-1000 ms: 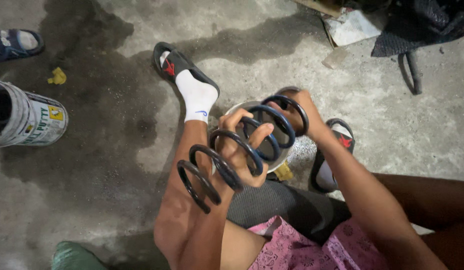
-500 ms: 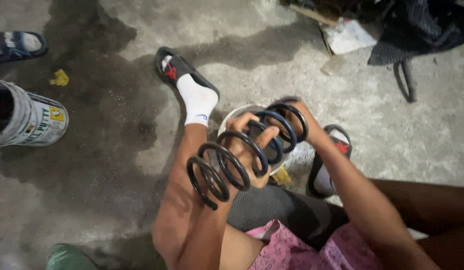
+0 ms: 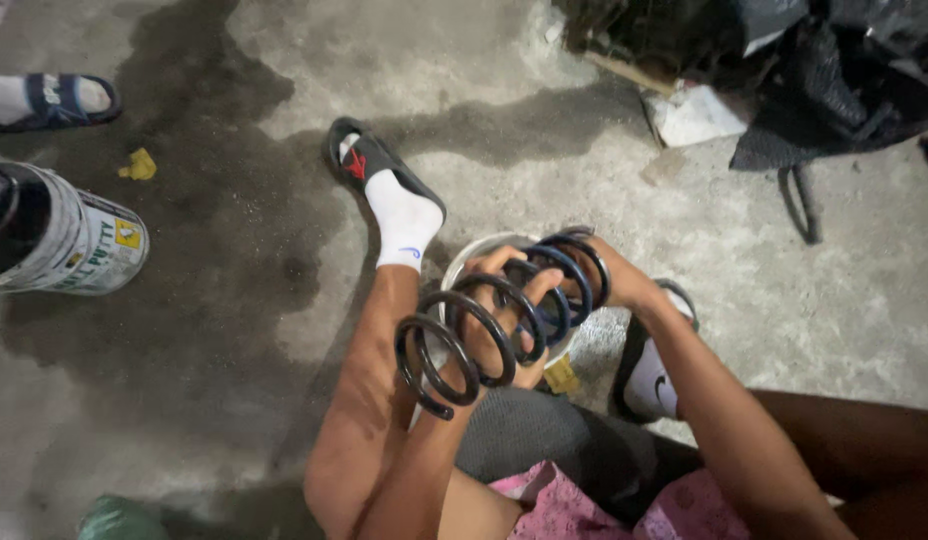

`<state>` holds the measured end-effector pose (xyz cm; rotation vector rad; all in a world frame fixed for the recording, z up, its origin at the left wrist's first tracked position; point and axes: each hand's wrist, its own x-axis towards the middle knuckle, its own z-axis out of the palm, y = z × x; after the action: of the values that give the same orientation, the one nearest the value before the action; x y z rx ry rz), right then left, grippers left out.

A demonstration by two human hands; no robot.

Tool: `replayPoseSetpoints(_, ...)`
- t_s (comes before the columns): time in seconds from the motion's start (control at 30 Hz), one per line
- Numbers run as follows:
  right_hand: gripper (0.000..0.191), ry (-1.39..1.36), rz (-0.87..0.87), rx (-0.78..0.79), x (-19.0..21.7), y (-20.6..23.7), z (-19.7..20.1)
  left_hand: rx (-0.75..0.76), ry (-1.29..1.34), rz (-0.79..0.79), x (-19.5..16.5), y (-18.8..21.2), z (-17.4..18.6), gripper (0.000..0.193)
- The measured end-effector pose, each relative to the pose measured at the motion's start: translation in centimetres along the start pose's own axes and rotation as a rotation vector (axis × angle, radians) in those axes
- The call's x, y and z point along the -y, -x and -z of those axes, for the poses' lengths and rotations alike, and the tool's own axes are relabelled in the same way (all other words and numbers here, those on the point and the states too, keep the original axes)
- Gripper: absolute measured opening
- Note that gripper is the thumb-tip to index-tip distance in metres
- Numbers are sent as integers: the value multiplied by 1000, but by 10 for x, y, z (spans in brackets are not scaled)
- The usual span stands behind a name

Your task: The person sits on the floor and washes a car coil spring in a bucket of water, scrubbing and turning the spring by hand to clean its coils. They lift the spring out of the bucket and continue rubbing the coils while holding it above the bucket.

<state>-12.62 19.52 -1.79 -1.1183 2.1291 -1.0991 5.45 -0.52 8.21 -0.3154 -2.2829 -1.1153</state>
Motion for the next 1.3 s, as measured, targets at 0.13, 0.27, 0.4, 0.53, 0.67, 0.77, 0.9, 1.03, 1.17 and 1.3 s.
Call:
replayPoseSetpoints(0.13, 41, 225, 327, -174, -29, -9, -11, -140, -8, -13, -6, 1, -13, 68)
replayPoseSetpoints(0.27, 28, 233, 140, -363, -37, -22, -27, -90, -49, 88, -4, 1, -14, 68)
replayPoseSetpoints(0.4, 32, 82, -117, -293, -19, -22, -27, -141, -14, 109, 4, 5, -11, 73)
replayPoseSetpoints(0.53, 43, -452, 94, -51, 0, -14, -15, -136, 18, 106, 10, 9, -13, 75)
replayPoseSetpoints(0.67, 33, -73, -49, -191, 3, -21, -13, -166, 42, 80, 6, 9, -17, 76)
replayPoseSetpoints(0.77, 34, 172, -130, -346, 4, -30, -21, -159, 46, 76, 3, 5, -14, 71)
replayPoseSetpoints(0.9, 36, -17, -164, -442, 13, -29, -24, -115, -21, 46, -2, 1, -3, 69)
replayPoseSetpoints(1.03, 32, -54, 93, -214, 21, -22, -15, -67, -82, 45, -5, 1, 3, 69)
replayPoseSetpoints(1.17, 30, 37, 125, -193, 14, -24, -11, -116, -62, -25, -3, 2, -1, 68)
replayPoseSetpoints(1.3, 27, 91, 69, -397, 1, -28, -19, -105, -73, 21, 2, 2, -11, 66)
